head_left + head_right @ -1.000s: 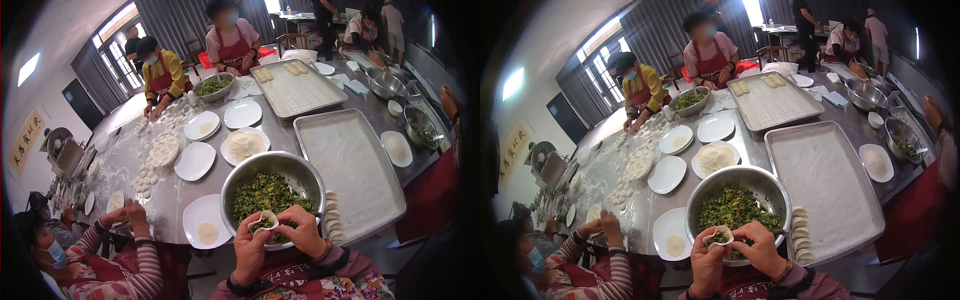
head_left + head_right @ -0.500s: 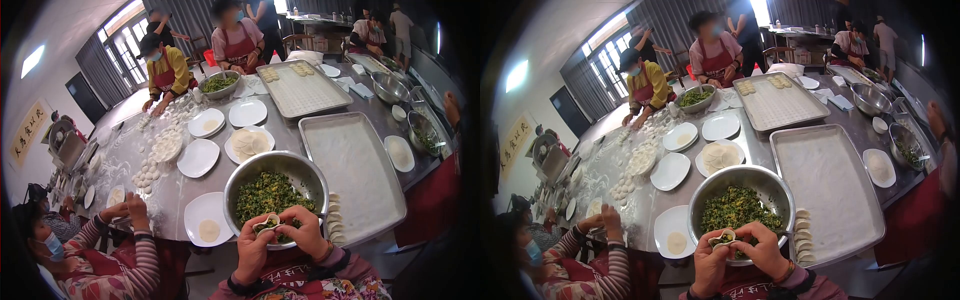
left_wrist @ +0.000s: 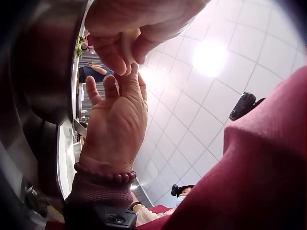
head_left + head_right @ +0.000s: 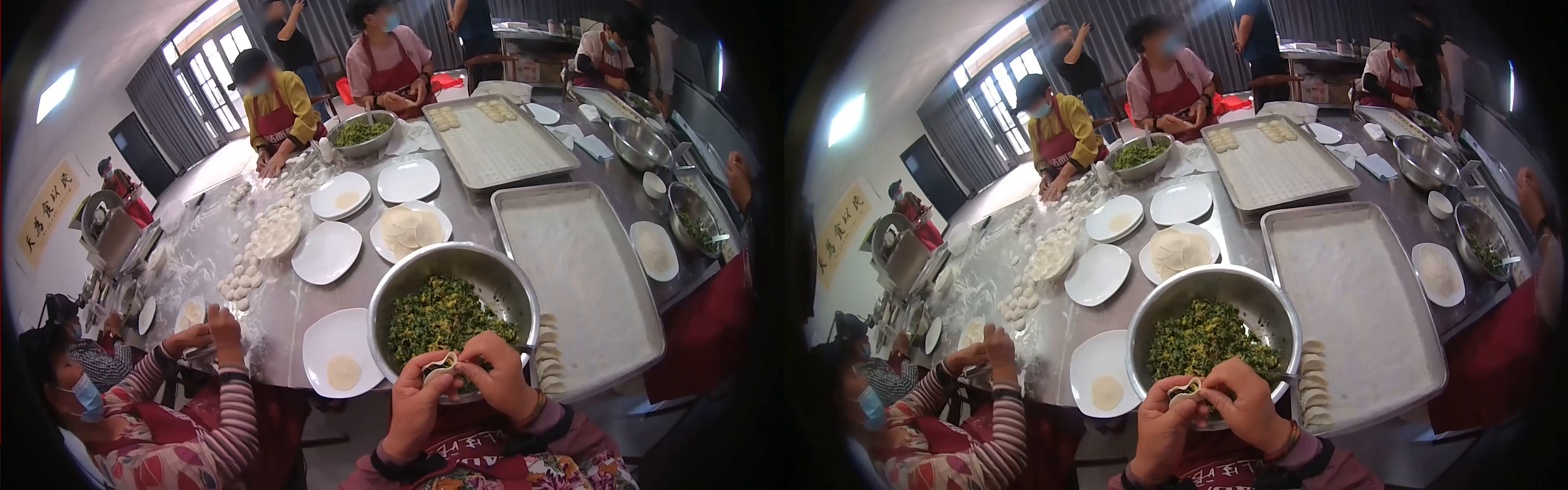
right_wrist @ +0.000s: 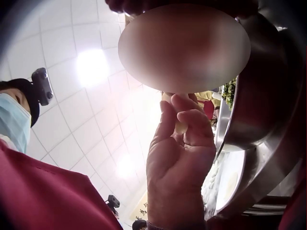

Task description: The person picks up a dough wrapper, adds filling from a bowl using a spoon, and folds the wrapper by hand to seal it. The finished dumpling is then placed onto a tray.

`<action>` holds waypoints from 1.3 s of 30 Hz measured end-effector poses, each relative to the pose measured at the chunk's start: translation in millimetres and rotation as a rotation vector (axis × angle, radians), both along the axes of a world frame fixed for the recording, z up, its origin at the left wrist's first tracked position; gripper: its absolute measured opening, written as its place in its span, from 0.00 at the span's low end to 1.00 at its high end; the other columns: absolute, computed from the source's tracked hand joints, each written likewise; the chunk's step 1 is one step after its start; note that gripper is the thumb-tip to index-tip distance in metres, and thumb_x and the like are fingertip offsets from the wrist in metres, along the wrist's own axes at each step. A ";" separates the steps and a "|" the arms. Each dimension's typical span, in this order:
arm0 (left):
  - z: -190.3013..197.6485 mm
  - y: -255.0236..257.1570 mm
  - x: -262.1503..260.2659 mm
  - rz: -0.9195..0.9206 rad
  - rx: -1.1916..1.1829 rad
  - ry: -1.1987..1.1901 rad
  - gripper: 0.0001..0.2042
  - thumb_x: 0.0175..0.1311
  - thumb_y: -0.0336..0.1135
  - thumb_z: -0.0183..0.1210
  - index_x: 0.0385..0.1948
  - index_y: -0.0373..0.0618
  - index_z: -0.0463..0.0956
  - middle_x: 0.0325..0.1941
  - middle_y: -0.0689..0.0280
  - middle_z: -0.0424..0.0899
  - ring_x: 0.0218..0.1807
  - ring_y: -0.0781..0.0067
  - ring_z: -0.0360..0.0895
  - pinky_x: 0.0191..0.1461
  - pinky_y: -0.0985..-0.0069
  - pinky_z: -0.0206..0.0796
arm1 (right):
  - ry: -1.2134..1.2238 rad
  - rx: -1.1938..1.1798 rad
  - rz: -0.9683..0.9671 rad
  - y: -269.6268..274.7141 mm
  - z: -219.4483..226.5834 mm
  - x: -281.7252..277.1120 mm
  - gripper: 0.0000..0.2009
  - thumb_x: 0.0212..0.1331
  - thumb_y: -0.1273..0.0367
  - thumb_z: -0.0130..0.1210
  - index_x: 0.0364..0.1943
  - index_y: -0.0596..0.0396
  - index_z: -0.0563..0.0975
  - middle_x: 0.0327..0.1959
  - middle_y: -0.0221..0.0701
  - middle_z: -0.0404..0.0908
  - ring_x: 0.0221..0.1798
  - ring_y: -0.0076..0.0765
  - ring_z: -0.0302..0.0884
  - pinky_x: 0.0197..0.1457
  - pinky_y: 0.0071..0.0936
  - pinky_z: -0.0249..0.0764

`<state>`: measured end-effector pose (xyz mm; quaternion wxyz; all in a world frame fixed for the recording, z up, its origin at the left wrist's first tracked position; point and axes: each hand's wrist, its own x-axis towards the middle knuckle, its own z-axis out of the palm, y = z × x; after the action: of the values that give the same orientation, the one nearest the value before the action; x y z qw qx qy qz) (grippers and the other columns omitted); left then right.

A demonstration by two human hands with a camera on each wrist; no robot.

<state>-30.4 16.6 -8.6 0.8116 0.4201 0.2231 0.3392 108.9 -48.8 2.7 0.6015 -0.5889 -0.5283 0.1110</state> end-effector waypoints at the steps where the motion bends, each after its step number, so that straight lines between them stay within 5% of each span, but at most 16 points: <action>1: -0.6 0.3 -1.1 -0.014 0.016 0.017 0.15 0.62 0.21 0.53 0.51 0.36 0.69 0.47 0.58 0.78 0.39 0.73 0.79 0.39 0.79 0.74 | 0.226 -0.062 0.029 0.1 1.6 -2.0 0.07 0.49 0.77 0.61 0.33 0.56 0.79 0.31 0.32 0.76 0.32 0.27 0.74 0.35 0.23 0.70; 12: 8.0 1.9 2.5 0.032 -0.013 -0.035 0.16 0.63 0.24 0.53 0.52 0.36 0.67 0.50 0.52 0.78 0.39 0.71 0.79 0.38 0.79 0.74 | -0.007 0.036 0.022 -1.7 -4.4 -2.2 0.06 0.47 0.78 0.62 0.31 0.58 0.79 0.33 0.35 0.76 0.33 0.33 0.77 0.34 0.25 0.73; 20: 2.9 2.6 -4.1 -0.078 0.125 0.098 0.14 0.63 0.22 0.54 0.51 0.37 0.70 0.47 0.61 0.79 0.40 0.78 0.78 0.39 0.84 0.71 | -0.012 0.005 0.082 -2.1 -4.9 -0.1 0.07 0.46 0.79 0.63 0.30 0.58 0.78 0.32 0.35 0.76 0.32 0.31 0.76 0.34 0.24 0.73; 26: 1.5 2.0 -2.6 -0.046 0.107 0.035 0.17 0.62 0.21 0.54 0.53 0.38 0.67 0.52 0.58 0.76 0.41 0.75 0.79 0.39 0.83 0.71 | 0.567 -0.050 0.152 -0.7 -9.6 -0.8 0.06 0.46 0.79 0.63 0.30 0.58 0.78 0.33 0.34 0.76 0.32 0.28 0.76 0.34 0.22 0.72; 28: 1.7 3.2 -1.8 -0.048 0.104 0.017 0.18 0.63 0.22 0.53 0.55 0.38 0.65 0.54 0.57 0.75 0.42 0.74 0.79 0.39 0.83 0.71 | 0.005 0.002 0.075 -4.6 -8.1 4.8 0.07 0.47 0.78 0.63 0.31 0.59 0.78 0.35 0.34 0.76 0.33 0.28 0.76 0.35 0.22 0.73; 34: 6.5 4.2 -4.0 -0.035 0.109 0.018 0.17 0.65 0.23 0.52 0.56 0.37 0.66 0.53 0.58 0.77 0.42 0.76 0.78 0.39 0.84 0.71 | 0.261 0.057 0.108 -0.2 -9.3 -7.5 0.06 0.47 0.78 0.63 0.30 0.59 0.78 0.33 0.35 0.76 0.34 0.30 0.77 0.36 0.21 0.73; 39: 5.6 1.6 -9.4 -0.078 0.303 0.159 0.16 0.65 0.24 0.52 0.54 0.39 0.70 0.49 0.63 0.78 0.42 0.80 0.77 0.39 0.85 0.70 | 0.080 0.019 0.090 -5.6 -7.2 -3.7 0.07 0.47 0.79 0.63 0.30 0.59 0.77 0.34 0.34 0.75 0.32 0.28 0.76 0.34 0.20 0.73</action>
<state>-39.7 18.2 -3.0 0.7312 0.5715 0.2162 0.3032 105.2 -54.3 -4.5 0.6220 -0.5540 -0.5308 0.1565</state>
